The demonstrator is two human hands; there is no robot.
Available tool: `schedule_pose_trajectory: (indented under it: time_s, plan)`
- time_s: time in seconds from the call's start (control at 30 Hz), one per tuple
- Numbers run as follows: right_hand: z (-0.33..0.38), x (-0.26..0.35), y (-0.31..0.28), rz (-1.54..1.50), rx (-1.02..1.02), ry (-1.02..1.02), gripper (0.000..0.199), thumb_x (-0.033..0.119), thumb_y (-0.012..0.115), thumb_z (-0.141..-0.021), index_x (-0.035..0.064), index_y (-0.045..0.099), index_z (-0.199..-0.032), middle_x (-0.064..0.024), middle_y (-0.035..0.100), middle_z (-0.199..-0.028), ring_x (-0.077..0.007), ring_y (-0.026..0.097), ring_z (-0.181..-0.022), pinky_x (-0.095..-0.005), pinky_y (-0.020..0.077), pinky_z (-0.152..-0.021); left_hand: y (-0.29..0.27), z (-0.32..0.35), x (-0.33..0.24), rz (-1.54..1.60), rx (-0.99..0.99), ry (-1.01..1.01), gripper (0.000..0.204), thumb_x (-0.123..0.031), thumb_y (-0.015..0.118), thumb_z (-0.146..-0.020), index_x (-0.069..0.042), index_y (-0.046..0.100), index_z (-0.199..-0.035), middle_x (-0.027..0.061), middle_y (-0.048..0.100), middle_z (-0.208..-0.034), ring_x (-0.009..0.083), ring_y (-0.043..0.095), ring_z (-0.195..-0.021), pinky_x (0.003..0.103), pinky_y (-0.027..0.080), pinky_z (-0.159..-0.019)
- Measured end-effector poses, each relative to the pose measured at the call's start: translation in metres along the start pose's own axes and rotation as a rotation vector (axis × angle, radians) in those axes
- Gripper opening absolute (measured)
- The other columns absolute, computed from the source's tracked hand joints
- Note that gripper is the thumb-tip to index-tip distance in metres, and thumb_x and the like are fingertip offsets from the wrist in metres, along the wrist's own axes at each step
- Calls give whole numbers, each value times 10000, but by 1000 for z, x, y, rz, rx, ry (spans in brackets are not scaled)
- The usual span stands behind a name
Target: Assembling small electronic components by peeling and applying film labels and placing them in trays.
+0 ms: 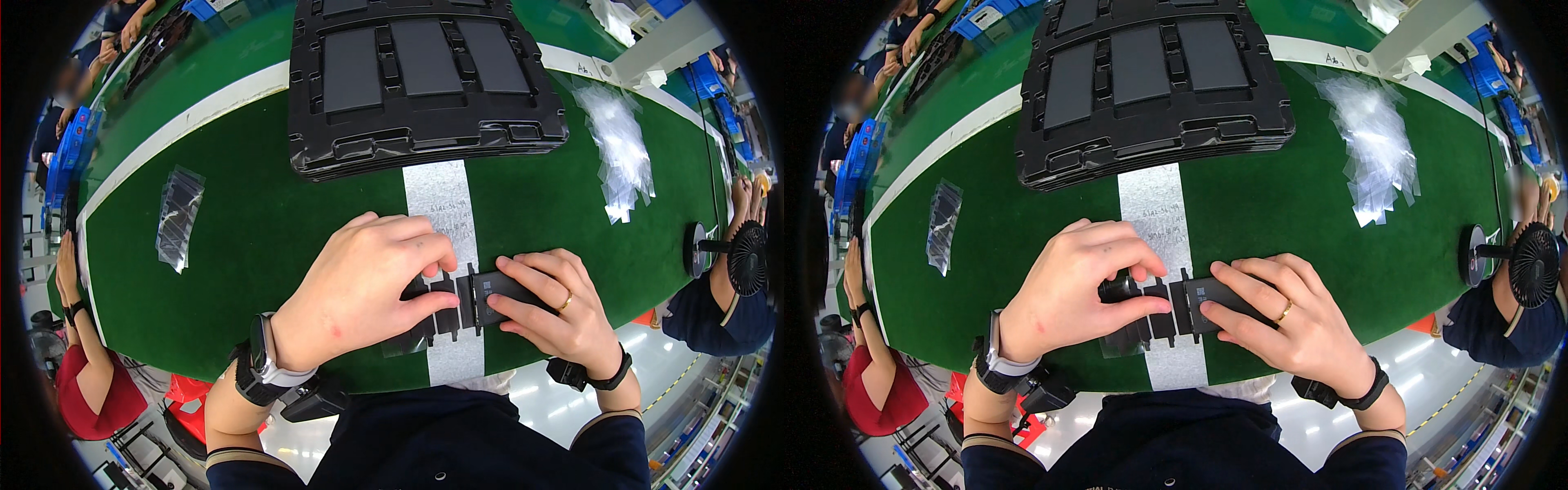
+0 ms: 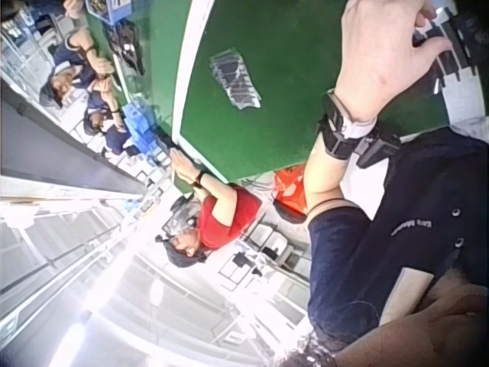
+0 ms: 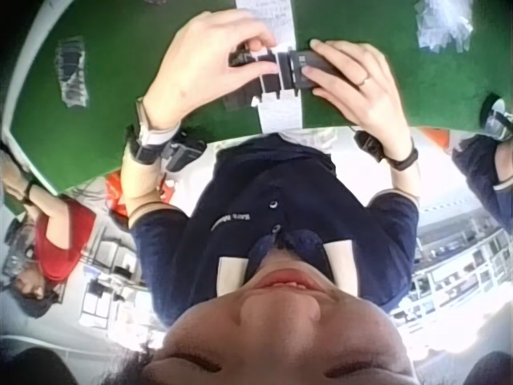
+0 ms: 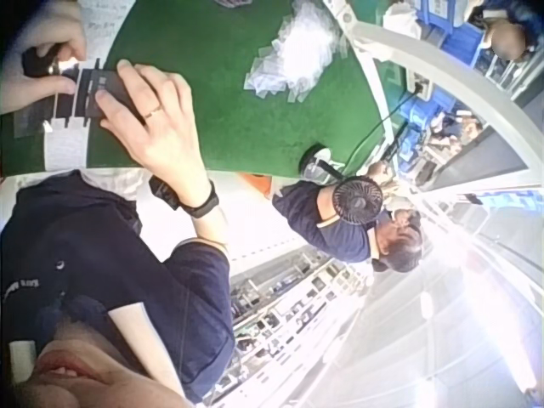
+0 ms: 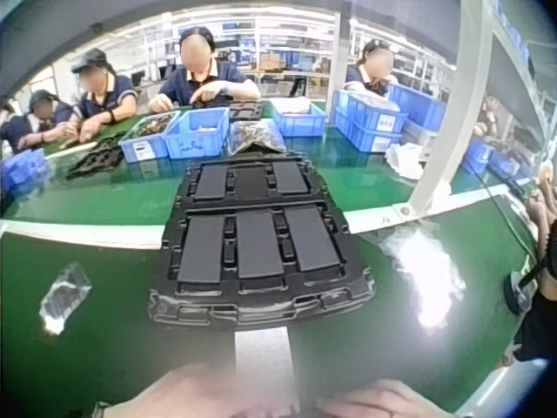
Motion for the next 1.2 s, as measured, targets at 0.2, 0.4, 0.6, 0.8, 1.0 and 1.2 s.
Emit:
schedule_pose_trajectory:
  time_s: [0.2, 0.4, 0.6, 0.8, 1.0, 1.2]
  plan:
    - [-3, 0, -4, 2, 32, 5, 333, 157, 719, -622, 114, 650, -945, -80, 548, -1132, -242, 537, -961, -365, 432, -780, -1, -1, -1, -13, 8, -9, 246, -213, 769, -629, -100, 600, -767, -16, 550, -683, 150, 555, -632, 279, 393, -601]
    - [-19, 5, -20, -125, 134, 124, 390, 69, 717, -601, 105, 631, -979, -66, 558, -1037, -214, 539, -930, -345, 429, -785, -7, -2, -1, 79, -78, 53, 208, -200, 716, -698, -72, 608, -821, 37, 546, -706, 177, 546, -644, 288, 410, -628]
    - [-56, 6, -37, -850, -208, 406, 378, -96, 652, -677, 1, 581, -1035, -35, 586, -865, -87, 566, -761, -244, 486, -725, -19, 4, 15, 926, -472, -16, 764, -591, 112, -897, 29, 525, -1069, 136, 572, -1000, 234, 554, -939, 337, 390, -860]
    - [-90, -24, 3, -1309, -305, 336, 274, -43, 635, -766, -36, 576, -1034, -60, 602, -999, -131, 587, -920, -254, 482, -821, -23, -3, 15, 923, -470, 102, 464, -348, 428, -919, 43, 500, -1158, 124, 590, -1047, 188, 566, -972, 308, 450, -831]
    - [-91, -33, 20, -1315, -241, 362, 228, -27, 646, -766, -18, 582, -985, -58, 606, -969, -121, 582, -909, -251, 490, -789, -16, -6, 19, 689, -531, 1, 341, -28, 684, -754, 27, 548, -1062, 95, 592, -992, 156, 614, -865, 273, 517, -727]
    - [-88, -32, 14, -1240, -335, 363, 236, -22, 624, -789, -7, 600, -1024, -57, 598, -955, -118, 576, -867, -248, 480, -781, -16, -6, 20, 747, -606, 6, 205, 23, 646, -772, 65, 558, -953, 90, 573, -946, 162, 627, -851, 231, 539, -667]
Point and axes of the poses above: each hand's wrist, its own z-axis away from the middle knuckle, its own y-axis out of the palm, x = y × z, the point moved 2 cm from there along -z, towards the middle knuckle
